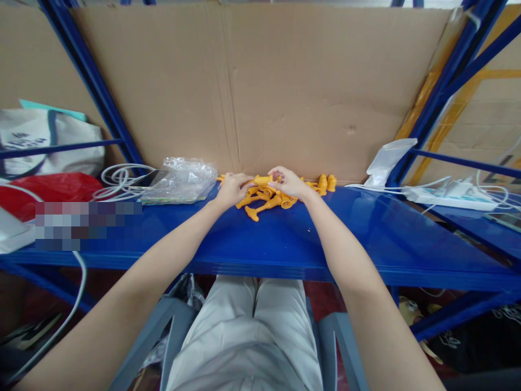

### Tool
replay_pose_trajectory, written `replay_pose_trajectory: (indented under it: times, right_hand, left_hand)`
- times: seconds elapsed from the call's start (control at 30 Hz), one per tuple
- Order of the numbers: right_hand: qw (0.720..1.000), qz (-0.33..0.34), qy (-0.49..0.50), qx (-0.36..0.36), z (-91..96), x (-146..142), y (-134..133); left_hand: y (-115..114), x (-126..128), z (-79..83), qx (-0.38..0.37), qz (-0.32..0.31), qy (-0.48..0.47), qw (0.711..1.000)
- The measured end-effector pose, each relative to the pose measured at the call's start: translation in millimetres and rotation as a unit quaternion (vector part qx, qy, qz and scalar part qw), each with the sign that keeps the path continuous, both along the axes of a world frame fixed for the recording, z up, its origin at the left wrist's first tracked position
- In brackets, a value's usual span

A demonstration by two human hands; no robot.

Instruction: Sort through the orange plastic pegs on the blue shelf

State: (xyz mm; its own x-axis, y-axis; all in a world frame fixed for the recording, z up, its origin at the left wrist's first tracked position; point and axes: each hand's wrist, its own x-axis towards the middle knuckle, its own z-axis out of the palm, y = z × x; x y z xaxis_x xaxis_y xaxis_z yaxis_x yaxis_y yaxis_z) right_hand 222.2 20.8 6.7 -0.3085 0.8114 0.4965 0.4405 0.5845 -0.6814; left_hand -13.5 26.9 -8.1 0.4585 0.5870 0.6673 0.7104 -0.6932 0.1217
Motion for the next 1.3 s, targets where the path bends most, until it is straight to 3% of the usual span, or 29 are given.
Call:
replay_pose_trajectory:
  times: [0.27,0.57,0.83,1.3]
  right_hand:
    - [0.982,-0.047,-0.144,0.114,0.4,-4.3,-2.6]
    - [0.932,-0.086,-0.284,0.206,-2.7,-18.4,-6.2]
    - [0.906,-0.105,-0.343,0.226,-2.8,-26.8,-13.9]
    - [0.885,-0.107,-0.375,0.256,-3.5,-29.3,-19.6]
  left_hand:
    - [-1.3,0.2,0.7,-0.005,-0.002,0.001,1.0]
    - [-0.3,1.5,-2.3,0.011,-0.011,0.016,1.0]
    - [-2.0,4.6,-3.3,0.02,-0.01,0.032,0.999]
    - [-8.0,7.7,-1.5,0.016,0.009,0.033,0.999]
